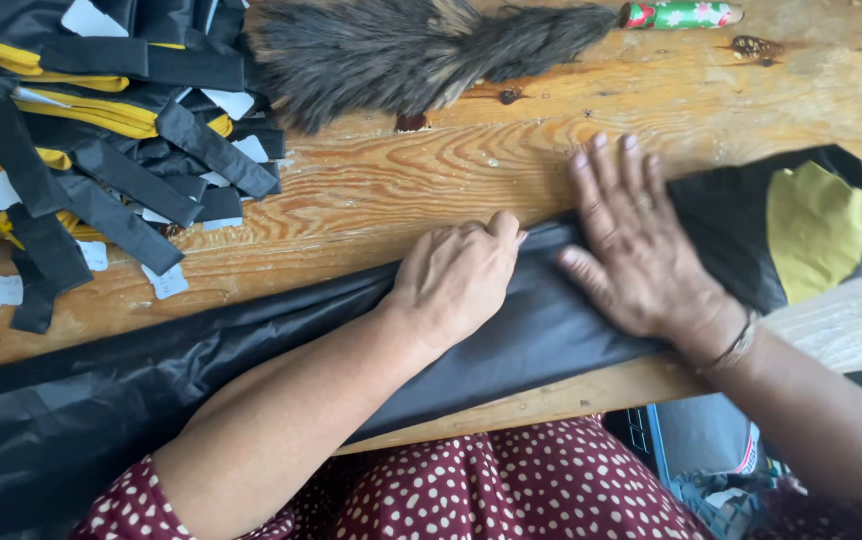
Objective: The person folds a large black fabric sheet on a wooden table. They smooth the surface, fold the edges inward, and roll the fabric into a compact cylindrical bundle. The person then folds the bundle in half and presses it flat.
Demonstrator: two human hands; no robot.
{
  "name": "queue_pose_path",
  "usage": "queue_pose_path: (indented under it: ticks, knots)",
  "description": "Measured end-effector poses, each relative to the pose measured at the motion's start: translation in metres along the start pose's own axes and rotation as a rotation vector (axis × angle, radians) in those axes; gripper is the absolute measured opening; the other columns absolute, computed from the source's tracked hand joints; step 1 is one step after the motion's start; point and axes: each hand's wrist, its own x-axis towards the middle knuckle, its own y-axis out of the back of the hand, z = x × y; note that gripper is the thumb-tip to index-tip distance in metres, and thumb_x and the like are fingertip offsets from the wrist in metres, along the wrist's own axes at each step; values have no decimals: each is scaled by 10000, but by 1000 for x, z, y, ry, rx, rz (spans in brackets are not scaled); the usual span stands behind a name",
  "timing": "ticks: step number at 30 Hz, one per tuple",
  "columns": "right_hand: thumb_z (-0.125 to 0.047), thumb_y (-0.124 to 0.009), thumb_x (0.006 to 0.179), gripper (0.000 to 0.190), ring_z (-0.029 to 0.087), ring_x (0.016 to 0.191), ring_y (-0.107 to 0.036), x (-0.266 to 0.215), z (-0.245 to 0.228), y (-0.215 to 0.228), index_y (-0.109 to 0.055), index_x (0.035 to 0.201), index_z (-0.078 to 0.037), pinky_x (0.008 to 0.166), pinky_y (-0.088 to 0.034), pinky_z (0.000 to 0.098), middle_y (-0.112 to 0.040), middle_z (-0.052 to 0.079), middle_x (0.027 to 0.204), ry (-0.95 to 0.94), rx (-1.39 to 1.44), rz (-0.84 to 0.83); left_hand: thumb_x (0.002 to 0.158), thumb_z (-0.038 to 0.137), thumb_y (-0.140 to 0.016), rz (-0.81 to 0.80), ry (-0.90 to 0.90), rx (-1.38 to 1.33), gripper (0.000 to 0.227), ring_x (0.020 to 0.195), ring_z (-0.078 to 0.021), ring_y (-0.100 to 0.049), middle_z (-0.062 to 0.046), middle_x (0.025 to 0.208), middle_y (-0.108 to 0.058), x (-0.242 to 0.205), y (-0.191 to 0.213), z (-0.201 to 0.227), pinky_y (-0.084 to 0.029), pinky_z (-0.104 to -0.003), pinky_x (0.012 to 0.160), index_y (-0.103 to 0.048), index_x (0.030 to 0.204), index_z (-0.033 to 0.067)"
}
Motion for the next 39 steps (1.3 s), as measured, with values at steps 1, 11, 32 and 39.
queue_pose_path:
  ticks: [1,11,32,39]
  knots:
    - [-514,-286,1076,808,569,1545,-115,-1,8,-1,-164,1619,72,1272,-89,638,-160,368,1665,-8,-2,1,1085,288,-507,-1,-8,-2,229,491,-285,-681,-89,599,-675,1,-2,1,-493,-429,407,-515,906,147]
    - [-505,-278,1072,823,479,1556,69,10,33,-7,-39,1626,54,1283,-13,576,1,323,1683,-229,83,-28,966,100,-465,-47,31,-69,91,582,-306,-714,-115,668,-709,14,-10,2,-533,-453,503,-530,906,117]
    - [-444,-293,1104,790,511,1563,45,11,21,-14,-23,1596,111,1318,-10,577,-13,386,1662,-92,141,64,1073,230,-449,-60,50,-193,238,601,-381,-718,-136,656,-715,17,-22,-6,-522,-538,508,-530,892,99]
    - [-435,-287,1128,727,459,1582,76,22,9,14,-38,1646,10,1328,-36,588,25,278,1705,-207,147,102,929,21,-408,-80,13,-182,166,639,-373,-738,-160,704,-733,27,-11,1,-549,-493,512,-569,935,59]
